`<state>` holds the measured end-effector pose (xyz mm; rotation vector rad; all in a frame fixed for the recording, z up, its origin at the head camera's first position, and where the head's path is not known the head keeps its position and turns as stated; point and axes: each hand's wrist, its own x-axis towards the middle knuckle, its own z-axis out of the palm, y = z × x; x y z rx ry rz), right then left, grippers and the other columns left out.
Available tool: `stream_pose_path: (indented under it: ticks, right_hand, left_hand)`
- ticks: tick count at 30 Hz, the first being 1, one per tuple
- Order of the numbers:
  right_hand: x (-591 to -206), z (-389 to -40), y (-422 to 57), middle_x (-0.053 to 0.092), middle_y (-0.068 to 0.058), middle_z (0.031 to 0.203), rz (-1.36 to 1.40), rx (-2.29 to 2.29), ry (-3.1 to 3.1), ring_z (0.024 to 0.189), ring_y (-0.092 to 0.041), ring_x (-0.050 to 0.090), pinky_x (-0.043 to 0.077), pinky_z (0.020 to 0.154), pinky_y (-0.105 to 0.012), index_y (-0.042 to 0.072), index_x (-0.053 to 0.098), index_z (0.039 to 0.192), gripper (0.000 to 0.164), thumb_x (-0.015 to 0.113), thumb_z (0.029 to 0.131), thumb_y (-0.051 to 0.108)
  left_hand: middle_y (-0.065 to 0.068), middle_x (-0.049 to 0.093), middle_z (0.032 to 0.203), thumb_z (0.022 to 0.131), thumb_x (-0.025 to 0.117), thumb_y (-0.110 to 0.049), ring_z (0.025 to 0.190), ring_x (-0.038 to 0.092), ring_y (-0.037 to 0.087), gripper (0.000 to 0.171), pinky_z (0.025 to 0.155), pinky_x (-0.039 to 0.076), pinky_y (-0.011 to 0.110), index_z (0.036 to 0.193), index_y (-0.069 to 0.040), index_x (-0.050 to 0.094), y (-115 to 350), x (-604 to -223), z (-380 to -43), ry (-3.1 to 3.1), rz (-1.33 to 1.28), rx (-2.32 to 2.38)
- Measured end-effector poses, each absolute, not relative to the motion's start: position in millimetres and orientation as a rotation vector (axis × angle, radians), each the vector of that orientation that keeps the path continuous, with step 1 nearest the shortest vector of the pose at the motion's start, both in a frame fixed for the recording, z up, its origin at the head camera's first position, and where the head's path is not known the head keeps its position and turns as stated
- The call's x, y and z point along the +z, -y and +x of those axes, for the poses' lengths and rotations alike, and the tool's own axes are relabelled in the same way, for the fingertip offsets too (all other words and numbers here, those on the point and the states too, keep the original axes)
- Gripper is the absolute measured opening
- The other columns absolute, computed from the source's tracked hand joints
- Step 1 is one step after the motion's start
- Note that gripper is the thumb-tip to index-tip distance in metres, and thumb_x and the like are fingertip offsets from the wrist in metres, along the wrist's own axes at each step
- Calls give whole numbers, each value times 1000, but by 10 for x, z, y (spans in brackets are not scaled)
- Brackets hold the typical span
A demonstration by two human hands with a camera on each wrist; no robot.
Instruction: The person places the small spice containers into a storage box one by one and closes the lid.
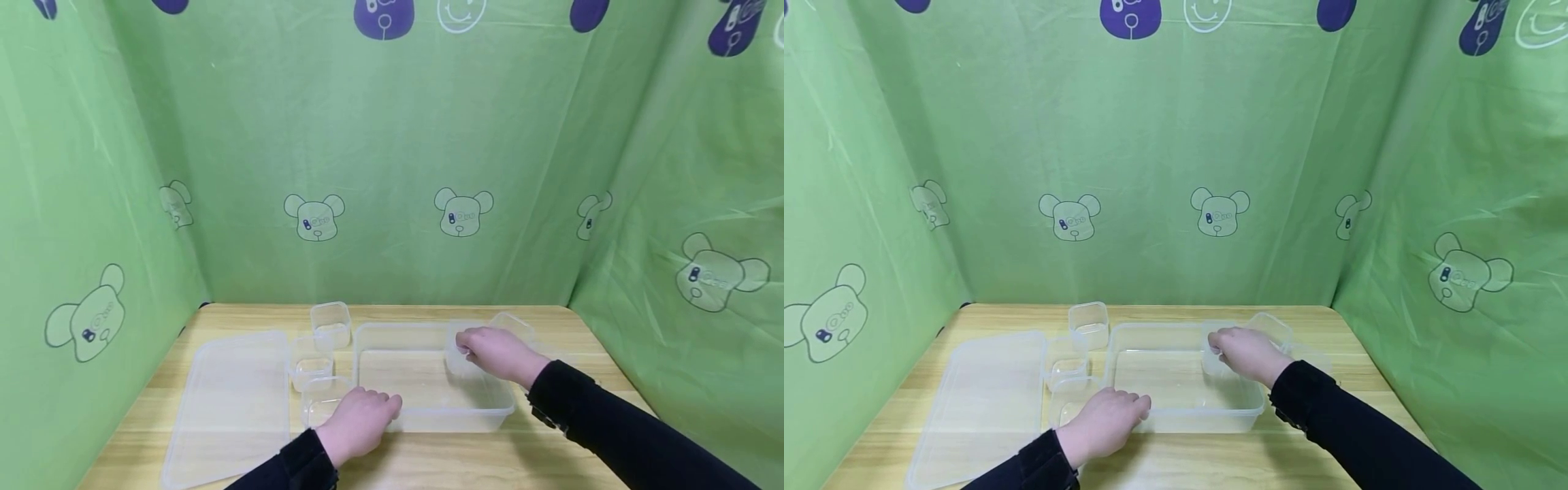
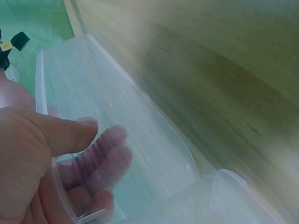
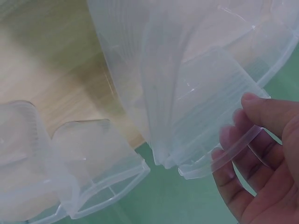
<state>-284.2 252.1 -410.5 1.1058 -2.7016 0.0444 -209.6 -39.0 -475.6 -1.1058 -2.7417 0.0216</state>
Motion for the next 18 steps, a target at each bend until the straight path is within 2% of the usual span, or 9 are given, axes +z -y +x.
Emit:
stream_pose_path:
  ticks: [11,18]
  right_hand:
    - [-4258,-2835,-2522,40,10,71,1076,-14,2769,63,-9,40,39,55,-26,15,48,76,35,77,76,-4]
    - [-4377,-2837,-2536,37,10,69,1082,18,2785,62,-9,37,35,54,-25,17,43,74,37,72,77,-6]
  left_hand:
    - [-11,52,68,84,72,-11,56,44,6,20,52,30,22,90,-22,56,389,-4757,-2096,2750,-1096,12]
    - [-11,54,70,83,72,-10,57,46,6,21,52,31,22,90,-22,56,386,-4755,-2094,2766,-1091,12]
